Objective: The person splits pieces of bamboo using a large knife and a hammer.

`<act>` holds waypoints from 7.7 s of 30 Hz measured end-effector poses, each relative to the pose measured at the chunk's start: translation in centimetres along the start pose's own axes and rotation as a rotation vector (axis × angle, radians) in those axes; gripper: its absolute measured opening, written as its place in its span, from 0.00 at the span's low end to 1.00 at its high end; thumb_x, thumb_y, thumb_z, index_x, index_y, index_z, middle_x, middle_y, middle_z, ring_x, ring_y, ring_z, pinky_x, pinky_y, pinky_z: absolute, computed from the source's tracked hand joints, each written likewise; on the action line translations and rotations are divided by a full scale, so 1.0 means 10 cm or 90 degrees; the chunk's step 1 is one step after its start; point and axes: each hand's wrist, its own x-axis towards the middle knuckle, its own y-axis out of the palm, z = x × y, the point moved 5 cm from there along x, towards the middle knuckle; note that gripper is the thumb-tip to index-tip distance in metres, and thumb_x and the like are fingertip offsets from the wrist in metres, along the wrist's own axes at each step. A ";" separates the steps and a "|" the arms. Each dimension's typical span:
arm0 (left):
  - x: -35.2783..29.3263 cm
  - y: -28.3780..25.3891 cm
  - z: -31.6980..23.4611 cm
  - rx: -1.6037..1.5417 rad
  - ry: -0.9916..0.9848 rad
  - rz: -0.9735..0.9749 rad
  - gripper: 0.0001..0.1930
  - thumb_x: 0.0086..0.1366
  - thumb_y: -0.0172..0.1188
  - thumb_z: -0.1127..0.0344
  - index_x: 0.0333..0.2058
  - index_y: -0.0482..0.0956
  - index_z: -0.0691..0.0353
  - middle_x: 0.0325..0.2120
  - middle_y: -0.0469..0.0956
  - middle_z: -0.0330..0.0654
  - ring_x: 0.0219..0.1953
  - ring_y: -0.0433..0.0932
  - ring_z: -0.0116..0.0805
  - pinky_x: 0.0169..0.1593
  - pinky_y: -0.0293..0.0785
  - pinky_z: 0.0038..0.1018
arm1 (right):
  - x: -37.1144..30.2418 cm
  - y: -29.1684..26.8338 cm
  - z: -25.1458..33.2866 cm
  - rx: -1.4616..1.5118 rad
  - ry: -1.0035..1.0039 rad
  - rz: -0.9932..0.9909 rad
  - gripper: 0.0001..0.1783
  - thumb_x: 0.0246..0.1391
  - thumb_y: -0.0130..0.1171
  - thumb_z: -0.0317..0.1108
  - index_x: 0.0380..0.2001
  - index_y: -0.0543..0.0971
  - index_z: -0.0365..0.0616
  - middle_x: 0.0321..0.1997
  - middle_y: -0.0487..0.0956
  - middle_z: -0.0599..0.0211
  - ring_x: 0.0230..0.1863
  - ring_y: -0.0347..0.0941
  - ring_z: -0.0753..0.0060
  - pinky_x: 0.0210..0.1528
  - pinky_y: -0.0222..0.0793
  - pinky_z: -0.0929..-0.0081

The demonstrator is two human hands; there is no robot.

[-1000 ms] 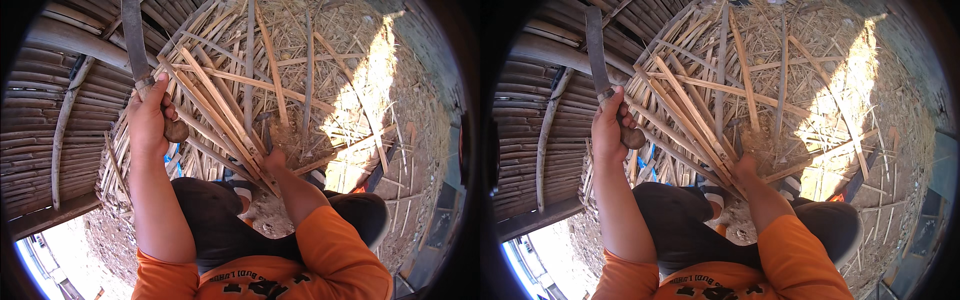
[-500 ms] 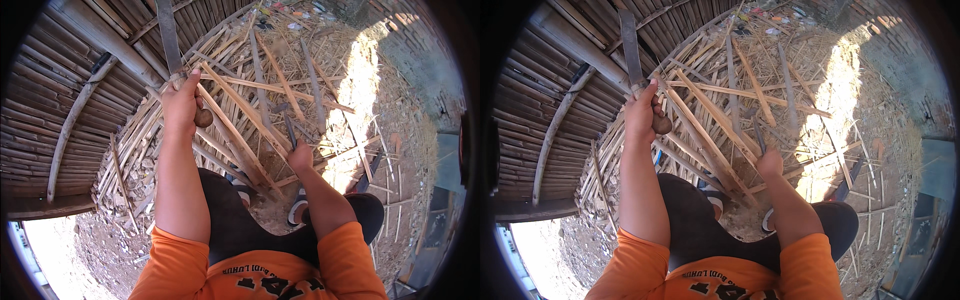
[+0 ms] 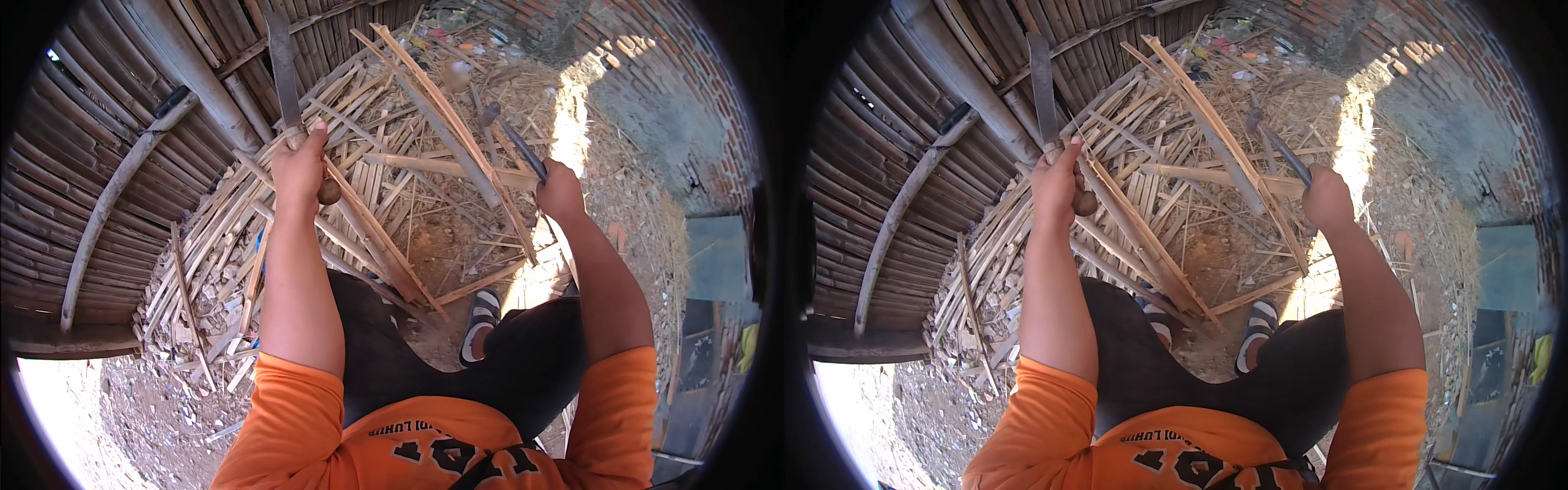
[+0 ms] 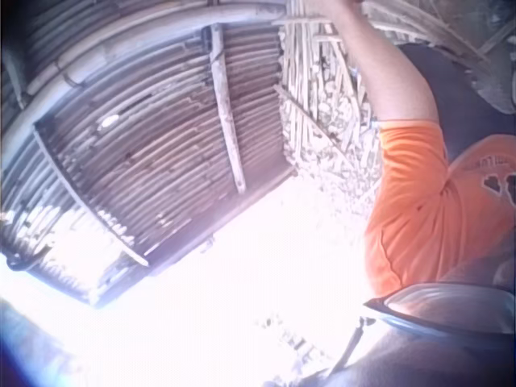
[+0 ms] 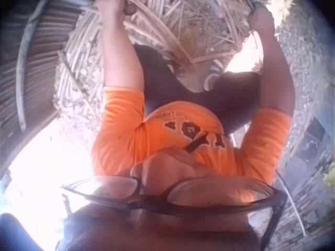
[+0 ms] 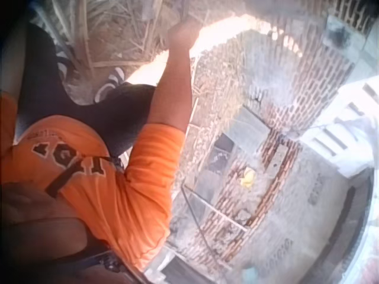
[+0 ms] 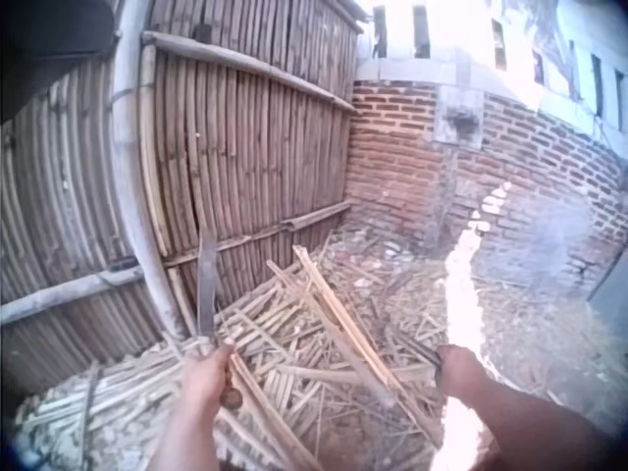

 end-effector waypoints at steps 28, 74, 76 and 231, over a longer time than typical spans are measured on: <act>-0.01 0.00 -0.02 0.049 -0.002 0.025 0.16 0.65 0.69 0.55 0.32 0.73 0.59 0.21 0.70 0.32 0.20 0.66 0.21 0.24 0.65 0.21 | 0.44 -1.56 0.63 0.038 -0.217 -0.099 0.13 0.50 0.66 0.25 0.39 0.78 0.35 0.36 0.77 0.49 0.40 0.75 0.43 0.44 0.70 0.56; -0.82 0.72 -0.05 0.181 0.133 0.249 0.15 0.67 0.63 0.62 0.46 0.74 0.66 0.19 0.74 0.34 0.19 0.70 0.23 0.24 0.66 0.26 | 0.38 -0.65 1.24 0.552 -0.054 -0.257 0.32 0.43 0.80 0.33 0.46 0.75 0.27 0.67 0.57 0.50 0.45 0.81 0.66 0.50 0.82 0.72; -0.87 0.74 -0.05 0.156 0.106 0.275 0.15 0.67 0.63 0.62 0.47 0.74 0.66 0.19 0.74 0.34 0.19 0.70 0.22 0.24 0.66 0.25 | 0.34 -0.64 1.31 0.573 -0.040 -0.255 0.32 0.43 0.80 0.32 0.48 0.74 0.28 0.67 0.56 0.51 0.45 0.81 0.67 0.50 0.82 0.72; -1.48 0.53 -1.11 0.874 0.333 0.305 0.16 0.59 0.66 0.57 0.36 0.81 0.66 0.33 0.83 0.58 0.40 0.82 0.59 0.47 0.77 0.47 | -1.25 -1.61 0.30 0.285 -0.055 -0.120 0.25 0.70 0.50 0.52 0.34 0.74 0.36 0.22 0.75 0.49 0.26 0.74 0.43 0.34 0.67 0.52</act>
